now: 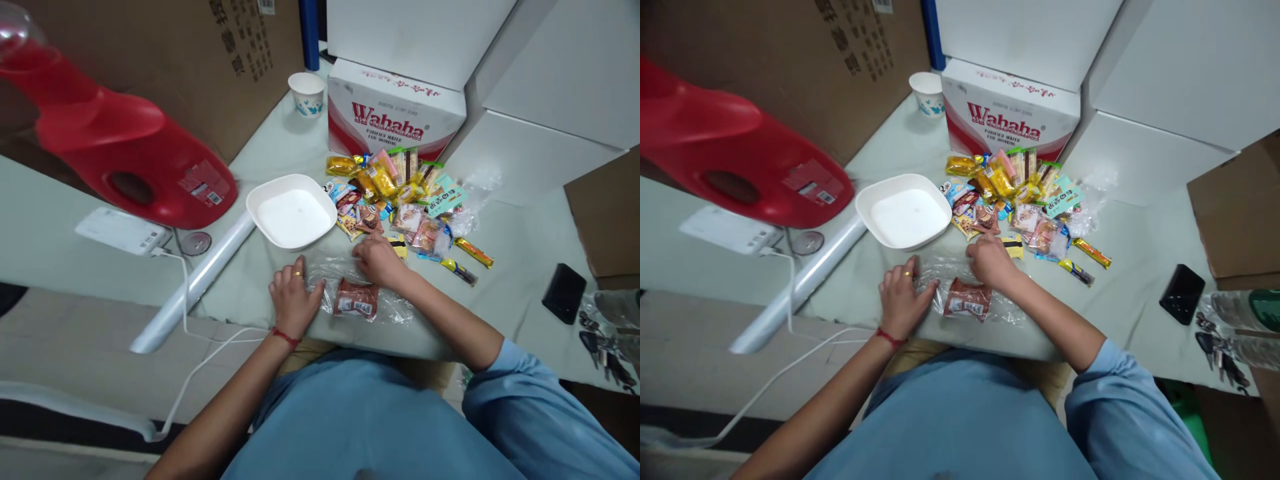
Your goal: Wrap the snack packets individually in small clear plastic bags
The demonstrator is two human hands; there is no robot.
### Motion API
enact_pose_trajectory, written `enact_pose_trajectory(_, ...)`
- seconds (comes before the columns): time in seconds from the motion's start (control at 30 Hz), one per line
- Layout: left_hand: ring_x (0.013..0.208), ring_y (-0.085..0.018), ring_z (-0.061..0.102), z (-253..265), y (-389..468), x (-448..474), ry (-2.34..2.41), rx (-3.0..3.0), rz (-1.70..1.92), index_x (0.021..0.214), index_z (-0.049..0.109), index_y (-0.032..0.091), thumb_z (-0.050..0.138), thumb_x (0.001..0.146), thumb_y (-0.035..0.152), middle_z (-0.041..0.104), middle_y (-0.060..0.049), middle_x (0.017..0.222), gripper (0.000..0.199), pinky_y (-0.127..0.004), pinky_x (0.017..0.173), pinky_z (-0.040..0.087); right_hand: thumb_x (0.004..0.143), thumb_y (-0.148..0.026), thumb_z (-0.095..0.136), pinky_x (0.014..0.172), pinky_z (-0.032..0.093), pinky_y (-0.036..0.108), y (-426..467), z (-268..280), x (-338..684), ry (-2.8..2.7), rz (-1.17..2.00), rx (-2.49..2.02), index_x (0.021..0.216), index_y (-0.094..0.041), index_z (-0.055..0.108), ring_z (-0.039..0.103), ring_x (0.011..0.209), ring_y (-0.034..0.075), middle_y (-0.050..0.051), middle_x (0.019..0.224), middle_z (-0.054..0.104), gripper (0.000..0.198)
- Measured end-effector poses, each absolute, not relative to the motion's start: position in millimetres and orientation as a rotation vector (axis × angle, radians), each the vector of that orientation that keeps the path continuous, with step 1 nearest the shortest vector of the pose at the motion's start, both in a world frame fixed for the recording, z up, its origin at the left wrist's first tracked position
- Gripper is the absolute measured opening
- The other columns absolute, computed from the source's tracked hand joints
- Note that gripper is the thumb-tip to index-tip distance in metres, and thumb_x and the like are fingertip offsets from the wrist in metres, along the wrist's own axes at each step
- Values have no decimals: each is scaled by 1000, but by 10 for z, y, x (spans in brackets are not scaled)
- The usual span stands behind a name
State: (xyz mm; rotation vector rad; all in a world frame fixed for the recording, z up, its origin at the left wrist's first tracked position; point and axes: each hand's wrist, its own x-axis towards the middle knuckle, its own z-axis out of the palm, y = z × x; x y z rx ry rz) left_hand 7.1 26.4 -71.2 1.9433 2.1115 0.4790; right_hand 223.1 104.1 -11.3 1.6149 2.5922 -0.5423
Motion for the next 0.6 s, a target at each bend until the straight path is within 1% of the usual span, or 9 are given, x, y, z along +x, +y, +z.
enact_pose_trajectory(0.1, 107, -35, 59, -721, 289, 86, 2104, 1930, 508, 140, 60, 16, 65, 91, 45, 70, -15, 110, 57, -48, 90, 44, 92, -10, 58, 91, 41, 35, 933, -10, 2277, 2721, -668, 1546, 103, -14, 78, 55, 98, 25, 10, 89, 68, 23)
enact_pose_trajectory(0.17, 105, -34, 60, -734, 297, 91, 2085, 1904, 555, 124, 68, 19, 65, 91, 43, 71, -13, 104, 41, -47, 90, 44, 96, -14, 57, 87, 40, 35, 751, 72, 2284, 2829, -678, 1428, 106, -17, 79, 53, 91, 24, 9, 86, 66, 24)
enact_pose_trajectory(0.23, 102, -33, 60, -747, 301, 93, 2060, 1887, 589, 106, 72, 21, 65, 91, 39, 71, -11, 99, 24, -47, 89, 44, 101, -19, 56, 83, 38, 36, 508, 113, 2263, 2900, -630, 1293, 113, -23, 79, 51, 91, 24, 9, 89, 65, 26)
enact_pose_trajectory(0.3, 100, -32, 59, -754, 306, 83, 2037, 1891, 618, 94, 72, 22, 66, 90, 36, 70, -11, 97, 16, -47, 89, 44, 103, -22, 56, 82, 38, 37, 251, 95, 2234, 2899, -523, 1209, 124, -28, 75, 50, 96, 26, 10, 102, 67, 29)
enact_pose_trajectory(0.4, 103, -31, 59, -728, 304, 6, 1989, 1889, 711, 92, 73, 22, 66, 89, 36, 68, -12, 101, 16, -47, 94, 47, 101, -18, 58, 84, 42, 40, -56, -13, 2228, 2814, -381, 1210, 140, -29, 66, 52, 105, 29, 15, 122, 65, 41)
enact_pose_trajectory(0.47, 103, -29, 61, -665, 285, -92, 1906, 1867, 763, 91, 74, 21, 63, 88, 34, 69, -11, 102, 17, -46, 96, 48, 99, -15, 58, 87, 47, 42, -174, -101, 2255, 2775, -375, 1268, 148, -29, 60, 52, 113, 32, 15, 124, 63, 51)
enact_pose_trajectory(0.5, 100, -28, 63, -618, 269, -147, 1854, 1840, 758, 91, 74, 20, 62, 88, 33, 70, -10, 100, 17, -44, 95, 50, 99, -14, 58, 91, 49, 43, -208, -142, 2271, 2774, -390, 1295, 151, -30, 57, 52, 116, 33, 15, 124, 63, 54)
enact_pose_trajectory(0.53, 94, -26, 65, -560, 249, -197, 1803, 1797, 729, 91, 73, 21, 60, 88, 32, 71, -8, 95, 17, -41, 91, 51, 99, -13, 57, 95, 50, 44, -229, -181, 2286, 2782, -412, 1318, 153, -31, 55, 52, 119, 32, 14, 124, 62, 56)
enact_pose_trajectory(0.6, 79, -21, 66, -427, 205, -253, 1698, 1657, 656, 89, 72, 21, 60, 88, 34, 72, -4, 83, 18, -35, 78, 53, 98, -10, 57, 107, 49, 47, -246, -251, 2300, 2821, -461, 1343, 154, -30, 54, 53, 121, 31, 13, 122, 62, 59)
